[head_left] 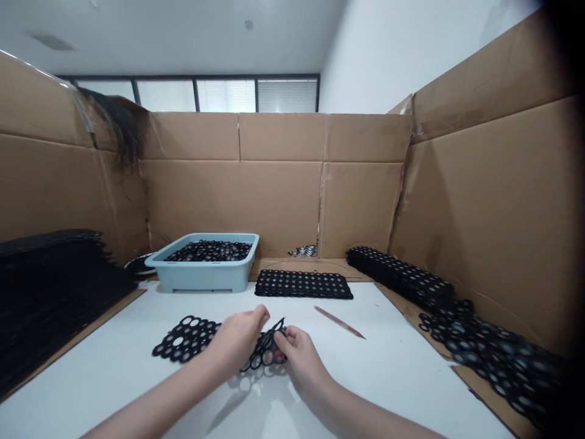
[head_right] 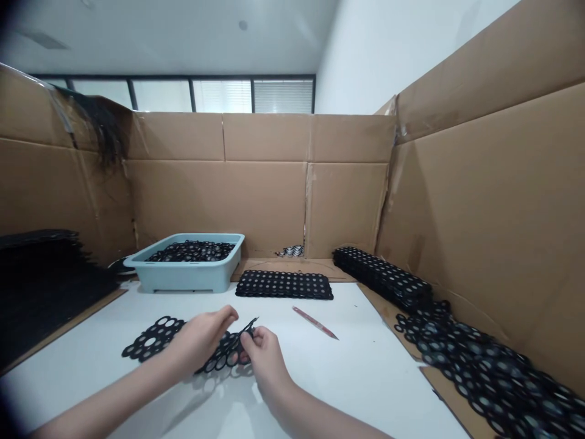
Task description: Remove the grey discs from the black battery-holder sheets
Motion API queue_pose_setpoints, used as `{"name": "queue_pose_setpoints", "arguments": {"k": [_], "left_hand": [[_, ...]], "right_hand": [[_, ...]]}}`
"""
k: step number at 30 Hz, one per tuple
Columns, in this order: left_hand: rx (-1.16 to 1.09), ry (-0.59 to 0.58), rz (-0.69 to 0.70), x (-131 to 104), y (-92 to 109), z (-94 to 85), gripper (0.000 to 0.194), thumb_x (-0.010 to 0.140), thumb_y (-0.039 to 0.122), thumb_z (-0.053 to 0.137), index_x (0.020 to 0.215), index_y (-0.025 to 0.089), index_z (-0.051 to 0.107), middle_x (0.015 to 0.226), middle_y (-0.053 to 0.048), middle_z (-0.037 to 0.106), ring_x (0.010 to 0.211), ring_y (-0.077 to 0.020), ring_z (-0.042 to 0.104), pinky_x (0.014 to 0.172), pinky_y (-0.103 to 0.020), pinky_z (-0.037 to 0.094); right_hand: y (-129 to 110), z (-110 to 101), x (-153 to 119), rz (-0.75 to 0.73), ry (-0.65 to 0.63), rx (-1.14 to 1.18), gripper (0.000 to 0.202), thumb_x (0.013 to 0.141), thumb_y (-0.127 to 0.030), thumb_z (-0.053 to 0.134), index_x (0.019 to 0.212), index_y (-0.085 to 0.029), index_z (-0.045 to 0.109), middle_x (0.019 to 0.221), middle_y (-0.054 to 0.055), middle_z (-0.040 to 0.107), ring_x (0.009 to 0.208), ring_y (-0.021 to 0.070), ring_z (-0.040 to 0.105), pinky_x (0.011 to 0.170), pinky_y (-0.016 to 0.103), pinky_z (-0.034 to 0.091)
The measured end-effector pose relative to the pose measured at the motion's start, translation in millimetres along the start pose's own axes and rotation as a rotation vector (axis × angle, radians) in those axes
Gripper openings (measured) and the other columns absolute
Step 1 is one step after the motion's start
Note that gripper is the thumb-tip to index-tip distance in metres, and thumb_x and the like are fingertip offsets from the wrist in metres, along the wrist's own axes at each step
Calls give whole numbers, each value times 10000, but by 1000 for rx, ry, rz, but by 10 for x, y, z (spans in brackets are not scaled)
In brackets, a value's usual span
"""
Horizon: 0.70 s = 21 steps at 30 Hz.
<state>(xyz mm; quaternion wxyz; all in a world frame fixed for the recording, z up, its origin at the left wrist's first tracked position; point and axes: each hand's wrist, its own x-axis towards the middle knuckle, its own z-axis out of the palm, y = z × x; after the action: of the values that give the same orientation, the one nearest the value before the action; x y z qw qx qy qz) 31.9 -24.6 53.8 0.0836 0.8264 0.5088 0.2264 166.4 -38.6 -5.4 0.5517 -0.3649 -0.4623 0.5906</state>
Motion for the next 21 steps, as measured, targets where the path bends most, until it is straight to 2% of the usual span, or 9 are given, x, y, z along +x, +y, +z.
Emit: {"name": "queue_pose_setpoints", "arguments": {"k": [2,4,7,9,11,15,18,21], "left_hand": [[-35,-44,-8,-35,75,165,236,846,332,330,814,200,523,639,-54,604,601,-214,556,544,-251,302],[-52,-56,-13,-65,66,270,236,850,346,331,873,204,518,679,-58,617,614,-220,561,551,-253,306],[-77,-72,-14,-111,-26,348,247,851,337,338,1017,221,480,807,-69,633,687,-225,577,587,-257,329],[-80,-93,-8,-141,-82,384,257,845,333,354,1046,220,469,843,-75,632,723,-230,580,602,-260,337],[-69,-95,17,-162,-113,428,239,838,326,366,1008,212,489,836,-82,628,728,-234,577,601,-263,333],[-81,-30,30,-165,-134,503,152,809,289,396,787,193,512,694,-70,595,590,-199,528,530,-255,278],[-215,-12,-88,-140,-148,487,190,819,289,354,692,196,460,595,-26,537,525,-165,473,507,-245,254],[-359,72,-189,-111,-150,452,262,837,311,305,628,193,410,551,2,471,531,-152,440,520,-240,264]], "right_hand": [[5,-19,-5,-14,-22,44,315,634,-408,631,631,-142,463,526,-15,515,483,87,489,498,210,367],[5,-26,-14,0,-46,76,257,638,-342,634,654,-139,478,562,-19,508,509,82,489,515,209,378],[16,-31,-21,32,-34,45,186,633,-249,617,693,-135,483,601,-13,515,528,81,486,489,193,365],[40,-39,-20,35,-17,-3,150,630,-202,593,697,-134,476,602,-13,516,528,81,481,465,180,344],[79,-53,-15,38,-11,-40,121,630,-175,571,678,-137,467,578,-19,505,503,77,463,446,175,324],[186,-91,-10,42,-18,-68,56,642,-131,514,658,-144,462,538,-38,471,456,64,413,432,175,288],[242,-108,-5,-23,-83,-86,68,651,-92,468,692,-143,485,607,-24,502,509,69,432,480,178,313],[245,-97,7,-70,-106,-100,98,684,-107,441,743,-147,507,657,-18,510,523,66,422,481,174,310]]}}
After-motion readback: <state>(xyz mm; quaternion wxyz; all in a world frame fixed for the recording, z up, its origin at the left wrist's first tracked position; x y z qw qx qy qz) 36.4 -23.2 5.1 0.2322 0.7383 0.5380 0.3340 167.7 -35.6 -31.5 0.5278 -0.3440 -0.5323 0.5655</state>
